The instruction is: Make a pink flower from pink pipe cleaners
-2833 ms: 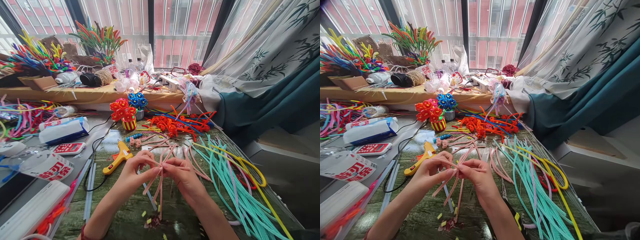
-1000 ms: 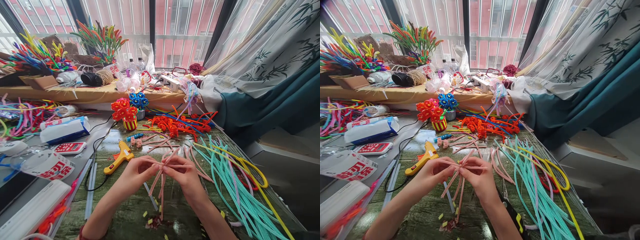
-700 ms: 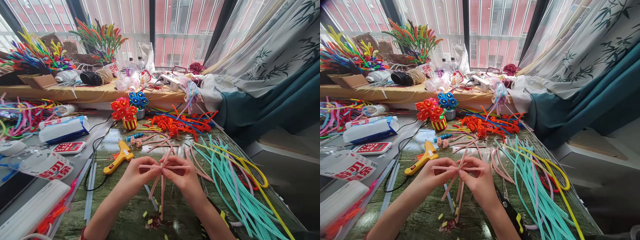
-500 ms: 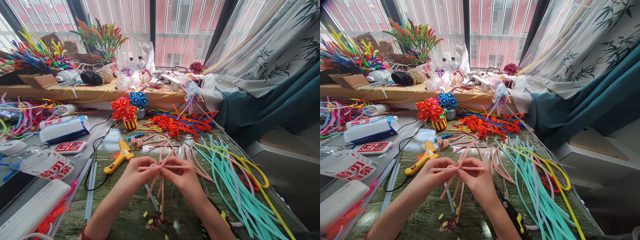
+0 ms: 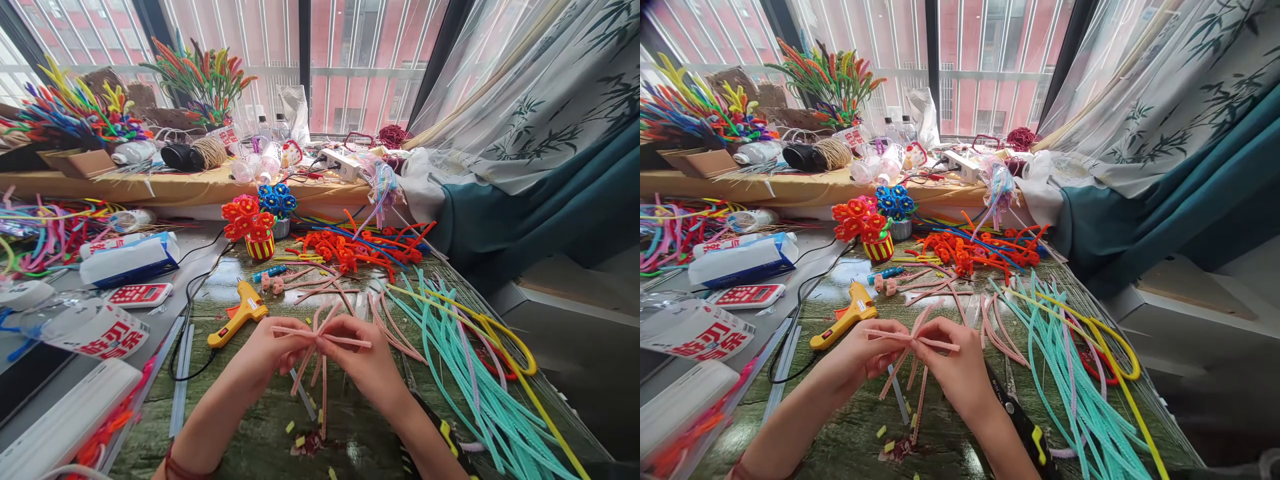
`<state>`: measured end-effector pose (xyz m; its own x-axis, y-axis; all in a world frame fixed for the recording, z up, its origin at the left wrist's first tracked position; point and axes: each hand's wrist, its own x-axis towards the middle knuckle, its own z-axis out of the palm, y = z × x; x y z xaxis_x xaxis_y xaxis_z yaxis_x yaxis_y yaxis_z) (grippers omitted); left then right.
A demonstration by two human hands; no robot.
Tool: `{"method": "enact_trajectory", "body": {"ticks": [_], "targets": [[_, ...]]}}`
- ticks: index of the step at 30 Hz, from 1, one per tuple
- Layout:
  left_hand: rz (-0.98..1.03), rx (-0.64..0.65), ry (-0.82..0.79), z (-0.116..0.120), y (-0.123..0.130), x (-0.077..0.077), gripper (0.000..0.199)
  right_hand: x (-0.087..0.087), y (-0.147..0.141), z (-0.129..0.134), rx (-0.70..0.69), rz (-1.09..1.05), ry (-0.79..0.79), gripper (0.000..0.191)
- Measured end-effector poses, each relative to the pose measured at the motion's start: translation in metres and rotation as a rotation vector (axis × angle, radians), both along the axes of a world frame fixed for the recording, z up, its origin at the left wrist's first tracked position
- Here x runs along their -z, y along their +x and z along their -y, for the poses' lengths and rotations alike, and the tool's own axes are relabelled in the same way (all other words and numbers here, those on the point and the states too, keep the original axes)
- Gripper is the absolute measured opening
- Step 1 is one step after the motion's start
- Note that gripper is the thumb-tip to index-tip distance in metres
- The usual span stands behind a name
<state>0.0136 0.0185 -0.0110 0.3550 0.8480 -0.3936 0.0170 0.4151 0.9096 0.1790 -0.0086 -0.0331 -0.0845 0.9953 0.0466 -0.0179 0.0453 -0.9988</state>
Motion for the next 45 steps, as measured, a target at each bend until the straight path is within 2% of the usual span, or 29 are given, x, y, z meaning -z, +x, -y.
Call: {"method": "enact_trajectory", "body": {"ticks": [8,12,18,27,32,35,41,45], "targets": [[0.011,-0.024,-0.058,0.0,0.0,-0.001,0.024,-0.002,-0.001,0.001,-0.069,-0.033,0.039,0.012],[0.015,0.0,-0.047,0.0,0.0,-0.002,0.025,-0.001,-0.001,0.001,-0.063,-0.078,-0.005,0.012],[-0.01,0.089,0.041,0.001,0.001,-0.005,0.031,0.0,0.0,-0.001,-0.032,-0.213,-0.103,0.017],[-0.017,0.129,0.221,0.002,0.001,0.0,0.025,0.0,0.001,-0.002,-0.047,-0.369,-0.167,0.013],[-0.075,0.161,0.47,0.007,0.001,-0.005,0.016,-0.001,0.002,-0.002,-0.044,-0.437,-0.17,0.012],[-0.185,0.17,0.682,0.01,0.002,-0.006,0.013,-0.002,0.003,-0.002,-0.062,-0.468,-0.169,0.009],[-0.473,0.264,1.339,0.012,0.0,0.0,0.017,-0.002,0.006,-0.003,-0.056,-0.489,-0.177,0.013],[-0.659,0.347,1.773,0.014,-0.001,-0.008,0.027,-0.002,0.006,-0.004,-0.071,-0.534,-0.267,0.012]]}}
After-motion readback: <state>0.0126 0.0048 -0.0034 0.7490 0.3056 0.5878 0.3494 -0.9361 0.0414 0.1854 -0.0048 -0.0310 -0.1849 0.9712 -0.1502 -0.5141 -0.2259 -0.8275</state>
